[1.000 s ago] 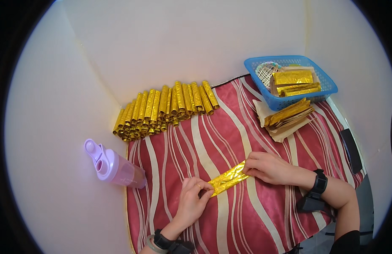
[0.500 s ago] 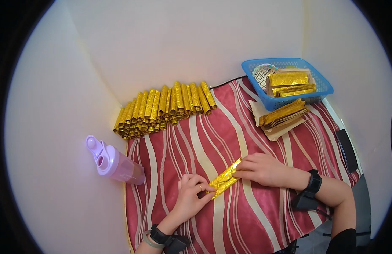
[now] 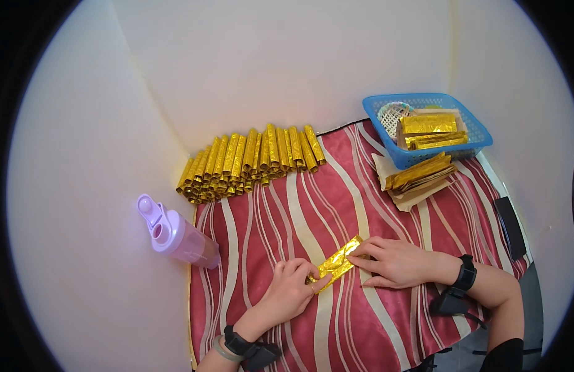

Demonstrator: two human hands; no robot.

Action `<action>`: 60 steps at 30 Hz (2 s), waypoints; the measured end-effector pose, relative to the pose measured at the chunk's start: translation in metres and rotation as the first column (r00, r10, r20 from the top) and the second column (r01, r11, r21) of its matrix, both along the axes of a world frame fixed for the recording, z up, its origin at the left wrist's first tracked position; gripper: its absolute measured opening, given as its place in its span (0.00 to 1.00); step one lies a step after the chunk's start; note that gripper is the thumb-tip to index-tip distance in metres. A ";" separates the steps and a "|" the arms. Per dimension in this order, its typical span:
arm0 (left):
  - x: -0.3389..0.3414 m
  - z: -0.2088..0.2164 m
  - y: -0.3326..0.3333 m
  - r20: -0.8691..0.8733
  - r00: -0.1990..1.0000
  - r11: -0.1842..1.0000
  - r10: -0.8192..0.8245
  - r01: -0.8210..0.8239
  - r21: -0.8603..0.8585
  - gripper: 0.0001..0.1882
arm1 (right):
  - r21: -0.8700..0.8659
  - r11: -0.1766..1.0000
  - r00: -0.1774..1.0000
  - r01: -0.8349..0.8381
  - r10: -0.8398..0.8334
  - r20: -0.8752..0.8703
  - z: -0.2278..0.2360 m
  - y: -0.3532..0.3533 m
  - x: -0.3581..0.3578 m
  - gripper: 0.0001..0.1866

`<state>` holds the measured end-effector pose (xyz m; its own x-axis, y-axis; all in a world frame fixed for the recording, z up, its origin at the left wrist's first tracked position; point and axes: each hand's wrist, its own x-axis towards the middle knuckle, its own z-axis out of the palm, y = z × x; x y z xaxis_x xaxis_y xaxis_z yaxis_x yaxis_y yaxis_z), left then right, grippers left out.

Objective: Folding sheets of gold foil paper into narrow strips and small bundles.

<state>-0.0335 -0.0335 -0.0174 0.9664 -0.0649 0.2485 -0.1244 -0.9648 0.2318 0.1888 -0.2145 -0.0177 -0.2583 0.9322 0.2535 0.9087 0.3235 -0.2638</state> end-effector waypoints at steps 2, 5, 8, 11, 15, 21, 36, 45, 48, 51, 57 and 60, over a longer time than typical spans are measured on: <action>-0.003 0.005 -0.003 -0.008 1.000 0.992 -0.015 0.016 0.123 0.21 | 0.033 0.999 1.000 -0.009 0.008 0.022 -0.004 0.000 0.002 0.28; -0.013 0.012 -0.016 -0.031 0.999 0.964 0.010 -0.002 0.265 0.20 | 0.064 0.998 0.997 -0.025 0.020 0.069 -0.002 0.000 0.002 0.28; -0.020 0.017 -0.021 -0.033 0.999 0.938 0.044 -0.030 0.345 0.19 | 0.092 0.995 0.992 -0.039 0.027 0.124 -0.002 0.001 0.002 0.28; -0.020 0.026 -0.021 -0.033 0.994 0.932 0.108 -0.090 0.351 0.18 | 0.139 0.988 0.985 -0.062 0.038 0.168 -0.002 0.001 -0.001 0.28; -0.013 0.022 -0.015 0.043 0.963 0.894 0.266 -0.263 0.363 0.15 | 0.046 0.994 0.990 -0.096 0.091 0.106 0.005 -0.003 -0.012 0.28; 0.006 0.005 -0.016 0.055 0.954 0.929 0.294 -0.299 0.216 0.21 | 0.171 0.942 0.935 -0.290 0.317 -0.156 -0.006 -0.006 -0.057 0.25; 0.012 0.002 0.002 -0.128 0.992 0.959 -0.018 -0.019 -0.281 0.15 | 0.014 1.000 0.956 -0.022 0.025 -0.292 -0.013 0.013 -0.006 0.14; -0.009 0.005 -0.008 -0.187 0.980 0.939 0.062 -0.121 -0.324 0.16 | 0.135 0.987 0.996 -0.084 0.085 -0.003 -0.017 0.011 -0.006 0.19; -0.009 -0.002 -0.002 -0.146 0.989 0.987 0.013 -0.036 -0.157 0.18 | 0.092 0.994 0.999 -0.051 0.053 -0.011 -0.018 0.009 -0.007 0.21; -0.011 -0.002 0.000 -0.126 0.991 0.999 -0.034 0.038 0.025 0.22 | 0.068 0.996 0.995 -0.063 0.057 0.086 -0.018 0.008 -0.006 0.24; -0.012 -0.002 -0.001 -0.204 0.979 0.998 -0.010 0.021 0.054 0.27 | -0.017 1.000 0.990 -0.015 0.017 0.142 -0.015 0.008 -0.008 0.27; -0.013 0.001 0.001 -0.250 0.968 0.996 -0.010 0.032 0.087 0.30 | -0.012 1.000 0.992 -0.006 0.008 0.124 -0.013 0.009 -0.008 0.26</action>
